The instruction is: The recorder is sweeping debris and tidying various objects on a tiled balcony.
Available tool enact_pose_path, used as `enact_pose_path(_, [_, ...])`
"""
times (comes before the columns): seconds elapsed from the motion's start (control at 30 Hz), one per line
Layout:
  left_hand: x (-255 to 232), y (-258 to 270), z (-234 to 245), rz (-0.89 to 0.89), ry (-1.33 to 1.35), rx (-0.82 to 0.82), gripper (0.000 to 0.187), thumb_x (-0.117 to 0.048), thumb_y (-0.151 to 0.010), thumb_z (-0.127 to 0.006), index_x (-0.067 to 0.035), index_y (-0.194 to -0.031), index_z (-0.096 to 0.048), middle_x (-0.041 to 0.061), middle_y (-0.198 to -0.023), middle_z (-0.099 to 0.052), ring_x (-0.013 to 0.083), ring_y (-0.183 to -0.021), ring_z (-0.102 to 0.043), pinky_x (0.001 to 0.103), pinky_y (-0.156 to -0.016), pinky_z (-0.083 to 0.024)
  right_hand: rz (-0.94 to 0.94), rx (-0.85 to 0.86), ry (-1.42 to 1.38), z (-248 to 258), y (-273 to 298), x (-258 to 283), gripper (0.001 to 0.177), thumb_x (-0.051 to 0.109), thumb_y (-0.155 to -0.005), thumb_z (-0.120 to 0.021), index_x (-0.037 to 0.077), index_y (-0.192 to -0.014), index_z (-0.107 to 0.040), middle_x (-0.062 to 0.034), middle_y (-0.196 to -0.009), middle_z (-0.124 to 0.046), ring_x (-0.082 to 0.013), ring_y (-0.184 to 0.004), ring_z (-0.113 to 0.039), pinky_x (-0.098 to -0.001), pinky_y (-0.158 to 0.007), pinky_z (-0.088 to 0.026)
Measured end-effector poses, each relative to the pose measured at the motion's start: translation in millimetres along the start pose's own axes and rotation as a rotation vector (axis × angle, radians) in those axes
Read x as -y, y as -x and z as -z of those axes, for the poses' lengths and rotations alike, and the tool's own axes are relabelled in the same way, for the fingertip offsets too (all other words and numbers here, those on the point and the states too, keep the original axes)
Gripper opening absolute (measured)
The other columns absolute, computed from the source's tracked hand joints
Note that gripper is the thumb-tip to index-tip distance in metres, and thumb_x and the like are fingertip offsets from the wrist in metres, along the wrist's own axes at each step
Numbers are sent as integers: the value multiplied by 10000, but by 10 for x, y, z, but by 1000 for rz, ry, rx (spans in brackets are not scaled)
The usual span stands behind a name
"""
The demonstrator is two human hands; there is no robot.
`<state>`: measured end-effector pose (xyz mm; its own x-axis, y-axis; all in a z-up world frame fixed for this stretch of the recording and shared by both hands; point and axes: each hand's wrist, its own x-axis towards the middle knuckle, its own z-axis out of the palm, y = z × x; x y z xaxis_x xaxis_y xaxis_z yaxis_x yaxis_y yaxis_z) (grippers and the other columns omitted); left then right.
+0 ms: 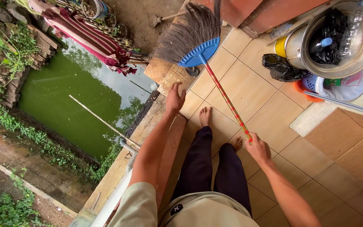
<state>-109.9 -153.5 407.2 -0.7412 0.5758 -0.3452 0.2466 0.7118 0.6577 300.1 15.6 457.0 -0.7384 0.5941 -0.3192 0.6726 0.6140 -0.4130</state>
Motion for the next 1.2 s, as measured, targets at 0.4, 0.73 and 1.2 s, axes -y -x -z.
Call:
enact_pose_path(0.4, [-410, -1516, 872, -47, -68, -383, 855, -487, -849, -795, -71, -1485, -403, 195, -1514, -480, 365, -1426, -412, 573, -1163, -167, 186, -5, 98, 413, 830, -947, 332, 213, -837, -714, 56, -1095, -577, -148, -637, -655, -358, -535, -648, -465, -499, -531])
enact_pose_path(0.73, [-110, -2099, 1251, -103, 136, -90, 427, -261, -817, -862, -84, -1195, -768, 110, -1011, -804, 186, -894, -786, 330, -824, -616, 279, 27, 104, 470, 870, -918, 327, 161, -813, -738, 47, -1087, -599, -123, -593, -637, -316, -490, -635, -433, -464, -518])
enact_pose_path(1.2, [-418, -2022, 1663, 255, 380, -43, 200, -310, -825, -824, -181, -977, -837, 21, -1051, -809, 131, -1013, -743, 423, -990, -542, 183, 66, 102, 551, 887, -975, 351, 155, -838, -718, 57, -1141, -570, -129, -672, -669, -320, -547, -665, -439, -508, -542])
